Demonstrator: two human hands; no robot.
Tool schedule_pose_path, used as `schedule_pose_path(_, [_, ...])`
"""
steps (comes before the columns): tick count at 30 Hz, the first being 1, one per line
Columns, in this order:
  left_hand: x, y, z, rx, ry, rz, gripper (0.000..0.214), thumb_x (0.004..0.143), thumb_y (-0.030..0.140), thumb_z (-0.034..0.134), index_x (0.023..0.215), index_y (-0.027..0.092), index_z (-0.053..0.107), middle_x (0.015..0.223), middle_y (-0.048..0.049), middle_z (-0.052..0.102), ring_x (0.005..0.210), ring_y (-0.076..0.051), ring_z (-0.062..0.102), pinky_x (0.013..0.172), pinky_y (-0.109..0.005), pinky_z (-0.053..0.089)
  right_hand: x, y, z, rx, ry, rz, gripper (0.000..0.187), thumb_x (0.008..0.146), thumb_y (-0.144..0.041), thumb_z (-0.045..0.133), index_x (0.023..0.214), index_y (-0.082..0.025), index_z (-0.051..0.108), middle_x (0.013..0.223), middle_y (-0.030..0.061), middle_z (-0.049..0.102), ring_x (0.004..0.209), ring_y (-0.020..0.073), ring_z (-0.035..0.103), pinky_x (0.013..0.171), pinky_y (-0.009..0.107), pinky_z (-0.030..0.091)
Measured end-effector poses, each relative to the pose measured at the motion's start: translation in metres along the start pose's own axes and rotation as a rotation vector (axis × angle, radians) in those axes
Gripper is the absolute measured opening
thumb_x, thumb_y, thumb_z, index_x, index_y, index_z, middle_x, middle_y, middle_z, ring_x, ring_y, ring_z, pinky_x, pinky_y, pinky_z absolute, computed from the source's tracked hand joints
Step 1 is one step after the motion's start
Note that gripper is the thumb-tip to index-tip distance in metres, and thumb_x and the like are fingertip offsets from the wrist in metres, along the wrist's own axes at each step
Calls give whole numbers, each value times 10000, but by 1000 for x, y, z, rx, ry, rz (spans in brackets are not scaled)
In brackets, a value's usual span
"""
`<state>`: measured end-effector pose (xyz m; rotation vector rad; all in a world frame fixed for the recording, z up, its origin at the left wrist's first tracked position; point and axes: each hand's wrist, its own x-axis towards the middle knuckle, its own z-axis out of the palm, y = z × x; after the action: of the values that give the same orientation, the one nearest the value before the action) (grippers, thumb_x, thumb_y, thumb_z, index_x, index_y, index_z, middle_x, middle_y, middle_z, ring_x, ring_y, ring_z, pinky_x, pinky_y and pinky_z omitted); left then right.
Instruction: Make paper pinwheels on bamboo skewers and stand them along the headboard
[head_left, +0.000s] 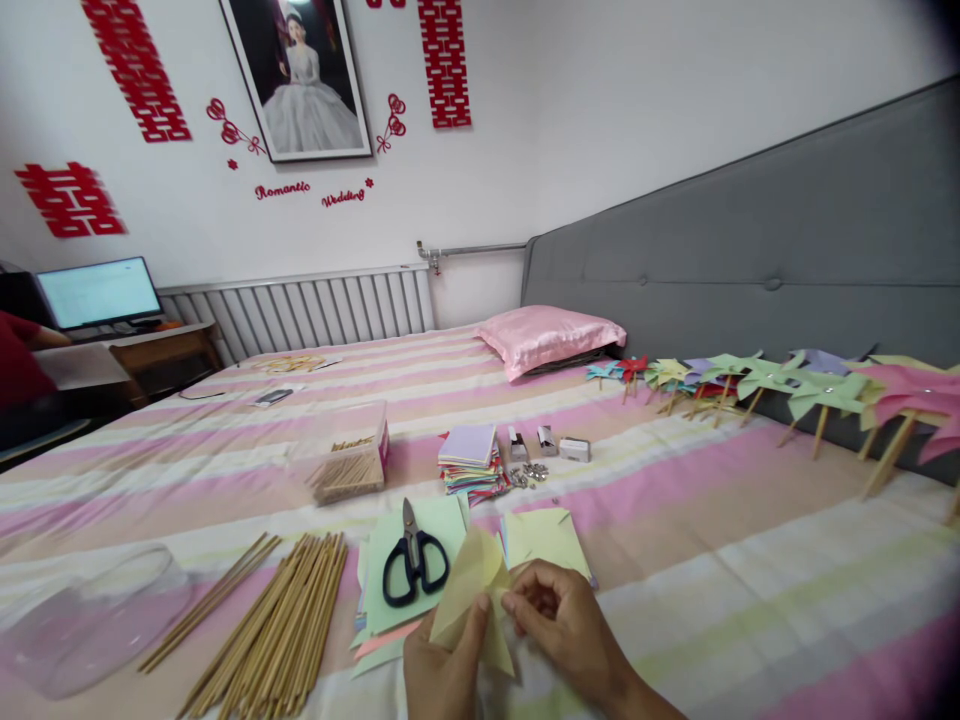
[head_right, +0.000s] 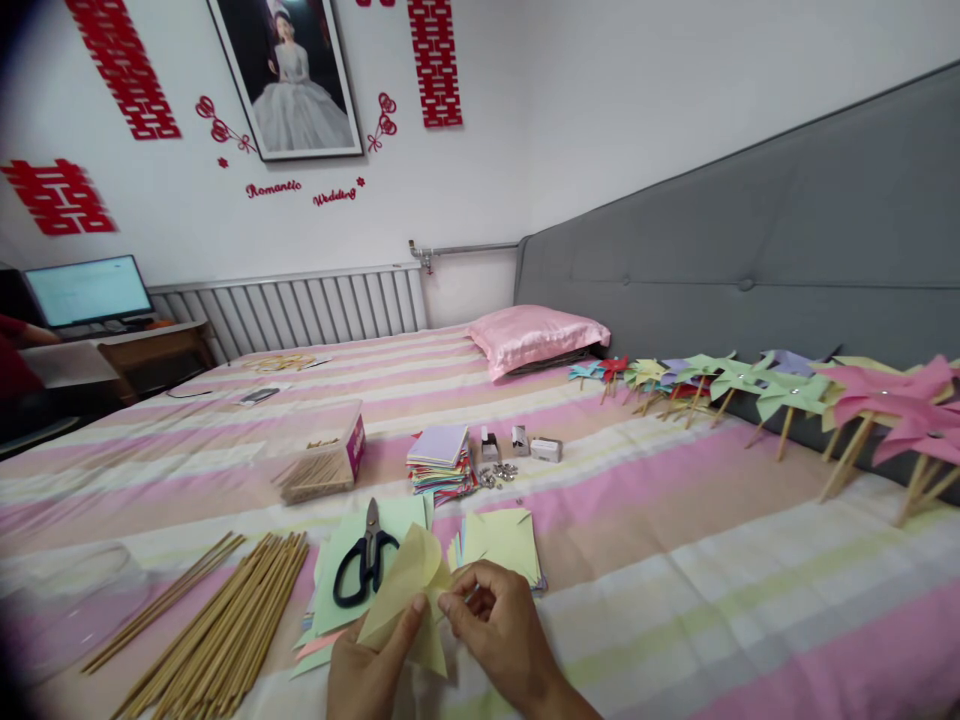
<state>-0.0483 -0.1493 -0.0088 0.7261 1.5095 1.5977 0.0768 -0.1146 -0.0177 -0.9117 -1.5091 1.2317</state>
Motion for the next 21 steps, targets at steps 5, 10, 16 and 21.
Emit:
schedule_pose_path(5, [-2,2,1,26,20,-4,372,443,352,793,676,76,706,552,-93,707,582,-265,654,516,-288,503,1,1,1,-37,12,-5,193,742,-304,590,638,-148,544,655,19,587,518,118,538,480,213,404])
schedule_pose_path(10, [-2,2,1,54,11,4,353,459,341,787,672,73,700,530,-80,698,551,-242,638,491,-270,489,1,0,0,-70,15,-27,182,741,-291,589,635,-151,541,641,10,574,521,108,508,486,206,388])
schedule_pose_path(16, [1,-3,1,-29,2,-46,351,471,334,784,692,76,698,562,-87,705,586,-258,653,516,-289,496,-1,-1,0,-67,35,-20,177,708,-302,625,656,-155,541,635,1,564,528,109,504,486,208,379])
schedule_pose_path(21, [6,-8,0,-116,-44,-182,333,516,348,751,730,96,707,618,-94,715,603,-278,659,527,-318,492,-6,-2,5,75,106,-40,512,662,-287,682,1089,-193,414,752,4,611,635,150,573,614,252,446])
